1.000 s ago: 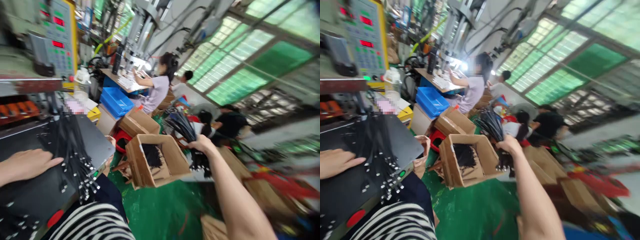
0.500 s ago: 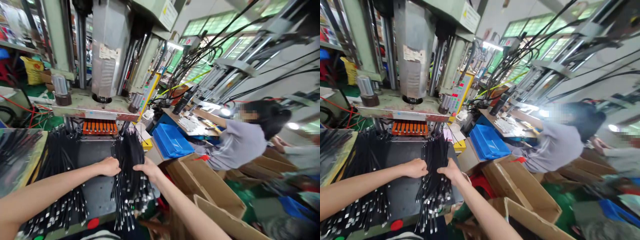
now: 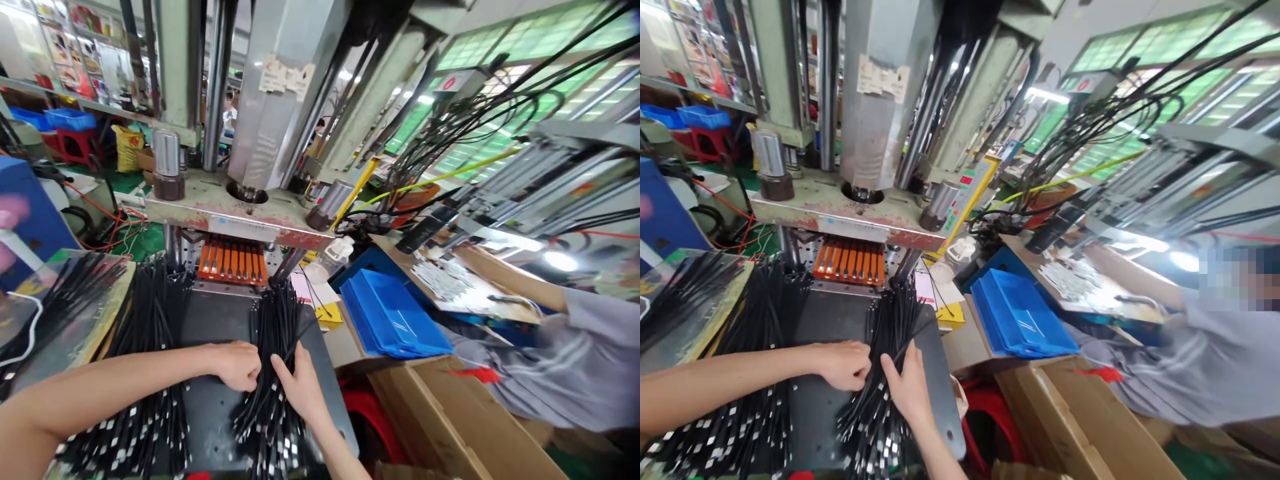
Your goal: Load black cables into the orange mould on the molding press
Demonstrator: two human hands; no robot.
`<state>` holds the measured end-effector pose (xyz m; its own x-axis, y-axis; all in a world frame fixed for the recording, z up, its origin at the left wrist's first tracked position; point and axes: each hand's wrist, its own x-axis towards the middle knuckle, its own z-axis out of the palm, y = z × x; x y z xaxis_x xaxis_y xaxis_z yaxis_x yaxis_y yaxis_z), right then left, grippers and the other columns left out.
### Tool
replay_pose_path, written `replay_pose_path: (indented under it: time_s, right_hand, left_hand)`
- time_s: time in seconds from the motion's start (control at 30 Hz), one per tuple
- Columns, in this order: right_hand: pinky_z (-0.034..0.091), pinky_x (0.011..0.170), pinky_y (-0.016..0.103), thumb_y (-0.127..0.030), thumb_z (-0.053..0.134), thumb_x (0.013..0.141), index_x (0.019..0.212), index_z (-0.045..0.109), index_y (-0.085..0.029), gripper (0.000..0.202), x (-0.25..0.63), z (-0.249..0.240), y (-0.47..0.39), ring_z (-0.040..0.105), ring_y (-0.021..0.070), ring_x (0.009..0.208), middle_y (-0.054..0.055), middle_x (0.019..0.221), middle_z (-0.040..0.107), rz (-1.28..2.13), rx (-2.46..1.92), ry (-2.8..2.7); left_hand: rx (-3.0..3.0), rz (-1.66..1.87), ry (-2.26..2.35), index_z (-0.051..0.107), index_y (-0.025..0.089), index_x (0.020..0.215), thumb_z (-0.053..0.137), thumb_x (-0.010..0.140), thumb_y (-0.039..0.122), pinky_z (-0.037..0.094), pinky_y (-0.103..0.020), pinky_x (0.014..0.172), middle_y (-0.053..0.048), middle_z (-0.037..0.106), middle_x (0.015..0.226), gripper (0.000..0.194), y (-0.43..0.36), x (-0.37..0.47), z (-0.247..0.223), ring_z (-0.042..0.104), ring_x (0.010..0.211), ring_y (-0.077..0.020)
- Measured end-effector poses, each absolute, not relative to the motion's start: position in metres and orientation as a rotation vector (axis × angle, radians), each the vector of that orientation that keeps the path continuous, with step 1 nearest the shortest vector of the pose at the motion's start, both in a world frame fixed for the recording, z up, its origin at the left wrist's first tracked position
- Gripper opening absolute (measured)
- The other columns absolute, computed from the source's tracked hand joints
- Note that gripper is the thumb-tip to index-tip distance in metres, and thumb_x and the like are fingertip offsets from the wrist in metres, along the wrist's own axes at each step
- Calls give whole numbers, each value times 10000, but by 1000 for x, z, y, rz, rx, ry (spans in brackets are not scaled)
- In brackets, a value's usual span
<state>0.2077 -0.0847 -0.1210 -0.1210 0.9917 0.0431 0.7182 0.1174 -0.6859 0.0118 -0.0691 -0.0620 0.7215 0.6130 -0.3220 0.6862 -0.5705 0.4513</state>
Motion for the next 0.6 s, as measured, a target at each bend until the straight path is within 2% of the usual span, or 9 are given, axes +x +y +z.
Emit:
replay_pose_path:
  time_s: [0.1,0.17,0.23,0.33,0.43,0.53,0.6]
  right_hand:
    - [392,1048,445,-562,476,834,1359,437,-83,712,221,-125,-84,492,328,1239,201,1246,553,741,-1709,-1917]
    - [347,1086,478,-610,463,818,1403,371,-45,819,235,-130,-80,420,352,1312,243,1360,467,708,-1765,-1892]
    - [329,1095,503,-627,439,818,1422,344,-47,842,246,-133,-72,385,364,1340,251,1416,414,652,-1795,-1891]
    - [354,1056,543,-592,436,836,1389,419,-100,741,250,-124,-51,399,383,1323,234,1399,444,484,-1802,-1984]
    - [365,1023,570,-535,473,846,1312,518,-114,630,232,-95,-19,440,406,1273,235,1351,486,293,-1721,-2098]
    - [405,1019,469,-443,447,904,1232,585,-164,452,194,-63,26,536,311,1178,163,1250,578,353,-1371,-2208]
    - [431,993,408,-372,415,934,1218,591,-170,390,160,-48,61,574,267,1115,137,1180,617,401,-1223,-2216]
  left_hand:
    - [2351,-92,919,701,201,763,585,770,246,502,-304,736,-70,657,830,124,-80,-1,-61,641,815,-222]
    - [2306,-68,878,705,217,821,599,780,288,496,-299,732,-68,660,883,134,-88,-16,-57,641,832,-220]
    - [2257,1,971,695,225,848,588,789,296,479,-295,740,-56,664,920,141,-92,-37,-51,639,839,-210]
    - [2125,302,1361,639,202,778,508,825,261,441,-274,720,-14,659,785,151,-84,-77,-46,618,743,-164]
    - [1815,708,1752,563,192,859,444,860,320,430,-256,657,12,622,690,175,-59,-115,-50,583,648,-142]
    - [1452,946,1892,531,182,988,391,877,416,471,-263,649,-20,659,811,294,-22,-133,-58,619,692,-159]
    - [1327,992,1916,560,172,1035,337,901,455,502,-293,722,-65,686,956,384,7,-134,-60,654,839,-196]
